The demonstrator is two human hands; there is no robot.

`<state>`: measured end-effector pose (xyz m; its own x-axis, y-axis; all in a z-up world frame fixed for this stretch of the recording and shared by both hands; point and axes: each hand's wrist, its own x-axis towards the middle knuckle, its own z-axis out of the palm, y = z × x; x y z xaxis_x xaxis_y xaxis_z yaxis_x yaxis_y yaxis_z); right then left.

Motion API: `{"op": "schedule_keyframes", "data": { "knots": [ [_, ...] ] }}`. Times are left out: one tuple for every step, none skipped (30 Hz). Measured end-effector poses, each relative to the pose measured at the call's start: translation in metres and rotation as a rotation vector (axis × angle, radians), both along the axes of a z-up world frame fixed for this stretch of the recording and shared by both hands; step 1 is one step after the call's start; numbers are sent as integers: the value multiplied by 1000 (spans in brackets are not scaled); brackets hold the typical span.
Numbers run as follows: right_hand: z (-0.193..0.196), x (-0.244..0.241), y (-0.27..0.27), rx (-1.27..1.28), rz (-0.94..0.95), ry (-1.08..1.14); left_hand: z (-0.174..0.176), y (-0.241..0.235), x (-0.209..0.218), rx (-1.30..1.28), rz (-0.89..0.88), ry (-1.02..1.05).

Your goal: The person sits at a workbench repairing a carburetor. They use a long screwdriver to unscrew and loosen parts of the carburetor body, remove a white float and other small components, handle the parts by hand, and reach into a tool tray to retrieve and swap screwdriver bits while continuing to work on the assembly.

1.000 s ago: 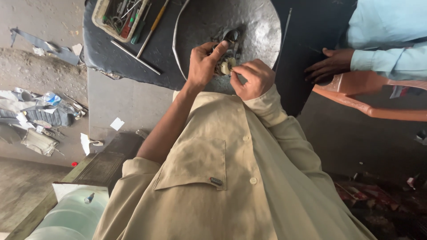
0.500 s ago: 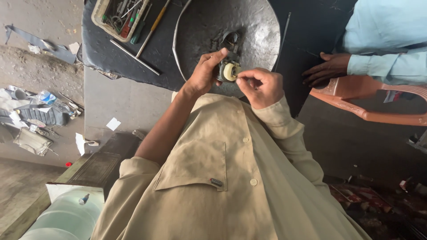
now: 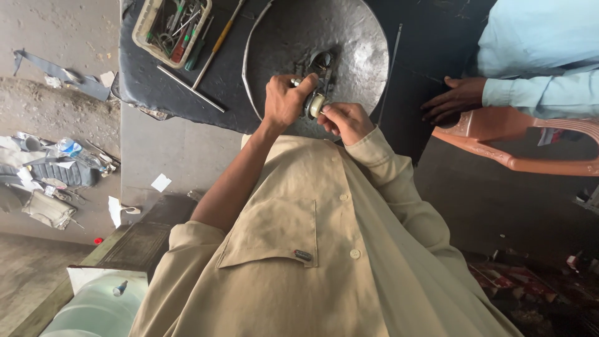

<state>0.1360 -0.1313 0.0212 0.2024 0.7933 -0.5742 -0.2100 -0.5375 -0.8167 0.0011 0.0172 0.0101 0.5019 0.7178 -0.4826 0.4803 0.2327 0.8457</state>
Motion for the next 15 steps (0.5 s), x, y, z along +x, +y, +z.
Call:
{"op": "schedule_keyframes", "data": {
  "knots": [
    [-3, 0, 0, -14, 5, 31, -1, 0, -1, 3, 0, -3],
    [-4, -1, 0, -28, 10, 62, -3, -1, -2, 7, 0, -6],
    [-4, -1, 1, -12, 39, -44, -6, -1, -2, 11, -1, -9],
    [-1, -2, 3, 4, 68, -151, -9, -1, -3, 18, 1, 5],
    [3, -3, 5, 20, 100, -258, -12, -2, -2, 27, 6, 19],
    [9, -5, 8, 67, 105, -358, -15, -2, -3, 35, 10, 33],
    [15, -8, 8, 112, 112, -459, -18, -2, -3, 33, 17, 48],
    [21, -11, 8, 157, 120, -560, -21, -1, -3, 31, 23, 64],
    [27, -15, 8, 184, 116, -628, -22, -2, -3, 28, 29, 80],
    [31, -18, 8, 212, 112, -696, -24, -2, -3, 9, 30, 81],
    [33, -19, 9, 242, 108, -766, -25, -1, -3, -6, 30, 80],
    [34, -20, 10, 317, 132, -839, -25, -1, -3, -22, 30, 79],
    [34, -19, 12, 394, 156, -914, -26, 0, -2, -26, 22, 70],
    [34, -18, 13, 470, 180, -987, -26, 1, -1, -30, 14, 60],
    [33, -17, 14, 501, 211, -1026, -26, 1, -2, -34, 9, 53]
  ]
}}
